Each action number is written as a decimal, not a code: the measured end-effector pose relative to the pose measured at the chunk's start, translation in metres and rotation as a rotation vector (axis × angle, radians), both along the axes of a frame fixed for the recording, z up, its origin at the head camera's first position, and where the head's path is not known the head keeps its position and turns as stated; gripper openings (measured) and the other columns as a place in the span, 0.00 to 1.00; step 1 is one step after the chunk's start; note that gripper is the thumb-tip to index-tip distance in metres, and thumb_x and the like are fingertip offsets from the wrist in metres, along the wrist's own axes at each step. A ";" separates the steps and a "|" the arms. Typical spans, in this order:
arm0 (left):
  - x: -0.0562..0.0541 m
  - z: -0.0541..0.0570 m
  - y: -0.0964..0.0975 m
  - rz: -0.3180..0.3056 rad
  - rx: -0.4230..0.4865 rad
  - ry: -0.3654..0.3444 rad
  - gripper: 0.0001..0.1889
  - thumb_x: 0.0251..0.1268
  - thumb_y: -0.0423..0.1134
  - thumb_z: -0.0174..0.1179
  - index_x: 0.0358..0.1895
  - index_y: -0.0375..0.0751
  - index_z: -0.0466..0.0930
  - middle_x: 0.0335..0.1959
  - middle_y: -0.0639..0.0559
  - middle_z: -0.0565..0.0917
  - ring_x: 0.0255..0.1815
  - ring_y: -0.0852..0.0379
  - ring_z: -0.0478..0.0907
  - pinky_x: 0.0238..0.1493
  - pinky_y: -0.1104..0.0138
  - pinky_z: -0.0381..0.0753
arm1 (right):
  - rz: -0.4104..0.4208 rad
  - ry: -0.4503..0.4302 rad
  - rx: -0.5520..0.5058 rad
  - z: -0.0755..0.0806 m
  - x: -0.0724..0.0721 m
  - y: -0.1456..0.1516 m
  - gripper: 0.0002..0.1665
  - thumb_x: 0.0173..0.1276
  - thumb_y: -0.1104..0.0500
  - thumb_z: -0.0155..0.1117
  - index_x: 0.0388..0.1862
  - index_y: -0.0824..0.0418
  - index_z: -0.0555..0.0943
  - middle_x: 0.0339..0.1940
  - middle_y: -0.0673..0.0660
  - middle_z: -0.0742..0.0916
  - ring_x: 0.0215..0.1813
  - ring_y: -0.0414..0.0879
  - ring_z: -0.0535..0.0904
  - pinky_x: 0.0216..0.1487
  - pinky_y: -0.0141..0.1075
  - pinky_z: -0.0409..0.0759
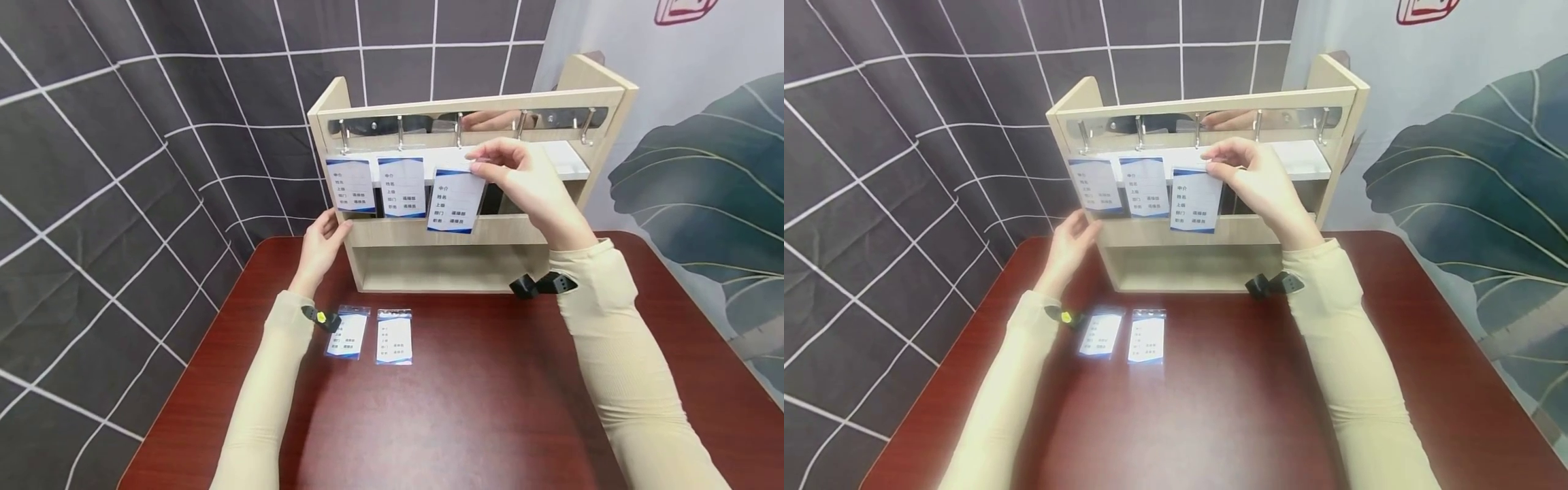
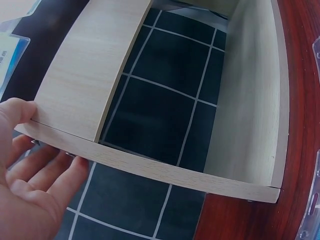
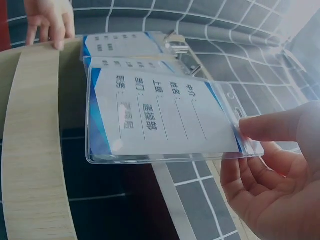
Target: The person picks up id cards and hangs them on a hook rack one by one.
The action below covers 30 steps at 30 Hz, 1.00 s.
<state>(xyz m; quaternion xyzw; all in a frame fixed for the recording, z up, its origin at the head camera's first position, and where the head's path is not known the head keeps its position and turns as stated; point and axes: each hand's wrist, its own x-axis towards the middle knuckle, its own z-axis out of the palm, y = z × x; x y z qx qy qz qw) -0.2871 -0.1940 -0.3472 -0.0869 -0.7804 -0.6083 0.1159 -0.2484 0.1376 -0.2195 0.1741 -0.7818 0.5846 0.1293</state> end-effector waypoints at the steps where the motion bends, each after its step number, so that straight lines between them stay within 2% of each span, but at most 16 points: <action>1: 0.004 0.004 0.001 0.001 -0.005 -0.001 0.26 0.75 0.36 0.59 0.71 0.30 0.68 0.68 0.32 0.73 0.69 0.41 0.72 0.68 0.56 0.73 | -0.009 0.007 0.004 0.001 -0.001 -0.001 0.08 0.70 0.64 0.66 0.46 0.61 0.86 0.34 0.42 0.87 0.40 0.38 0.79 0.44 0.27 0.74; 3: 0.012 0.010 0.002 0.003 -0.011 -0.004 0.26 0.75 0.35 0.58 0.71 0.29 0.68 0.68 0.31 0.73 0.69 0.41 0.71 0.68 0.56 0.73 | -0.021 0.014 0.006 0.003 -0.004 -0.004 0.08 0.70 0.64 0.66 0.46 0.62 0.86 0.34 0.43 0.86 0.39 0.38 0.79 0.43 0.27 0.74; 7: 0.015 0.012 0.002 0.006 -0.005 -0.001 0.26 0.75 0.35 0.58 0.71 0.28 0.68 0.68 0.30 0.73 0.69 0.40 0.71 0.68 0.55 0.73 | -0.045 0.030 0.033 0.005 -0.009 -0.007 0.08 0.70 0.64 0.65 0.46 0.63 0.86 0.36 0.45 0.87 0.39 0.38 0.79 0.43 0.28 0.75; 12: 0.014 0.013 0.003 0.006 -0.004 -0.005 0.26 0.75 0.36 0.58 0.71 0.28 0.68 0.68 0.30 0.73 0.69 0.40 0.72 0.68 0.55 0.73 | -0.084 0.061 0.068 0.009 -0.014 -0.009 0.08 0.69 0.64 0.66 0.45 0.62 0.87 0.36 0.48 0.88 0.37 0.36 0.79 0.39 0.28 0.73; 18: 0.014 0.013 0.005 0.008 -0.003 -0.004 0.26 0.75 0.36 0.58 0.71 0.29 0.68 0.68 0.31 0.73 0.69 0.40 0.72 0.68 0.56 0.73 | -0.131 0.081 0.105 0.011 -0.015 -0.011 0.09 0.68 0.64 0.66 0.45 0.66 0.86 0.32 0.43 0.86 0.35 0.35 0.79 0.37 0.27 0.73; 24: 0.013 0.014 0.005 0.001 -0.009 0.011 0.26 0.75 0.36 0.59 0.70 0.28 0.69 0.67 0.31 0.74 0.68 0.40 0.73 0.67 0.56 0.74 | -0.214 0.134 0.177 0.013 -0.013 -0.014 0.11 0.67 0.61 0.66 0.44 0.66 0.87 0.28 0.40 0.85 0.32 0.33 0.78 0.33 0.25 0.71; 30: 0.012 0.013 0.004 0.004 -0.025 0.004 0.26 0.75 0.36 0.59 0.71 0.29 0.68 0.67 0.31 0.74 0.68 0.41 0.73 0.67 0.56 0.74 | -0.238 0.132 0.167 0.015 -0.012 -0.016 0.11 0.66 0.61 0.67 0.43 0.66 0.88 0.26 0.37 0.85 0.31 0.31 0.78 0.33 0.25 0.71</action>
